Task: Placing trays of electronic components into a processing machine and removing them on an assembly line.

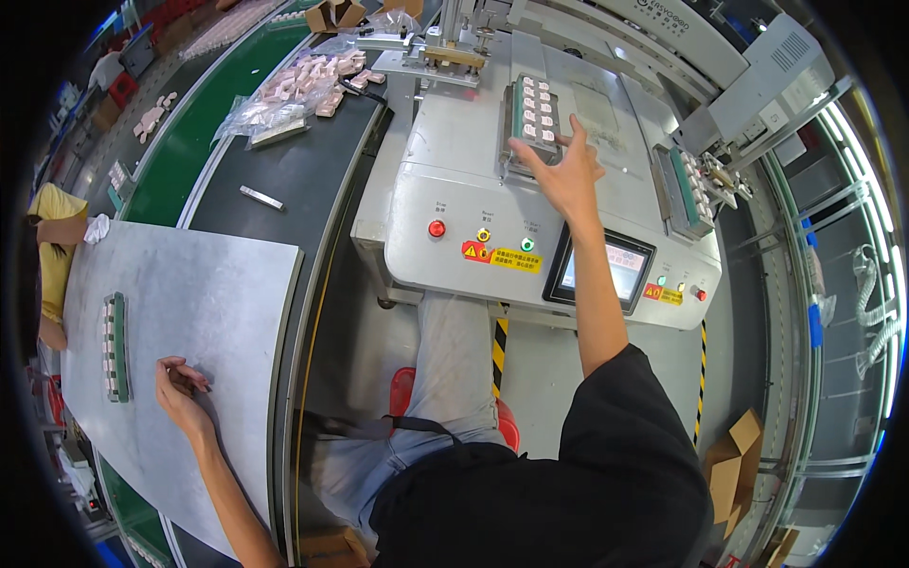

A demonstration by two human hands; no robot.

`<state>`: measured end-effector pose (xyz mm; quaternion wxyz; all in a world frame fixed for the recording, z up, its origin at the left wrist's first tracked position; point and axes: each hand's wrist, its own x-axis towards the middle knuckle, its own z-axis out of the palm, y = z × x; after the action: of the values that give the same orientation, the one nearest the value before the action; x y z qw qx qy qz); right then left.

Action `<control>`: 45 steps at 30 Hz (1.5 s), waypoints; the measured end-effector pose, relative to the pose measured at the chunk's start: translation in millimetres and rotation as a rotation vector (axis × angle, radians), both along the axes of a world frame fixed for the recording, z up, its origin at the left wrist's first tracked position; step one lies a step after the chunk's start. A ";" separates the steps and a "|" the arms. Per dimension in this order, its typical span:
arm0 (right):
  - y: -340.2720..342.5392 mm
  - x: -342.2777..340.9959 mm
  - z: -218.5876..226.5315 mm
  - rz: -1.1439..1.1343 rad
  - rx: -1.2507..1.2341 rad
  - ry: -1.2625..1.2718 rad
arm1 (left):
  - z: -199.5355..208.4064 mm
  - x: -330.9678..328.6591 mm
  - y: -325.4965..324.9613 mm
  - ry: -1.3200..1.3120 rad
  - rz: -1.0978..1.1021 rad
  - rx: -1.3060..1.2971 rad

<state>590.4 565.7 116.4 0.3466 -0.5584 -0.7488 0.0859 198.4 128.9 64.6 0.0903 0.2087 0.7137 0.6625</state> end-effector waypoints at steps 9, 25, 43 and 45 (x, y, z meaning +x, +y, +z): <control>-0.8 -23.5 -11.4 -0.156 0.010 0.042 | 0.3 0.5 -1.0 -0.011 -0.017 0.006; -136.7 32.5 -54.7 0.105 -0.261 0.209 | -6.6 -1.2 -1.1 0.013 -0.022 -0.038; -158.6 42.7 -65.1 0.166 -0.311 0.017 | -3.5 5.3 2.5 0.058 0.021 -0.082; -158.3 42.1 -64.5 0.159 -0.341 0.016 | -4.1 4.7 2.5 0.053 0.018 -0.082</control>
<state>632.5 407.4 51.9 0.2449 -0.5474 -0.7624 0.2431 203.2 131.5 60.6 0.0738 0.2160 0.7444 0.6275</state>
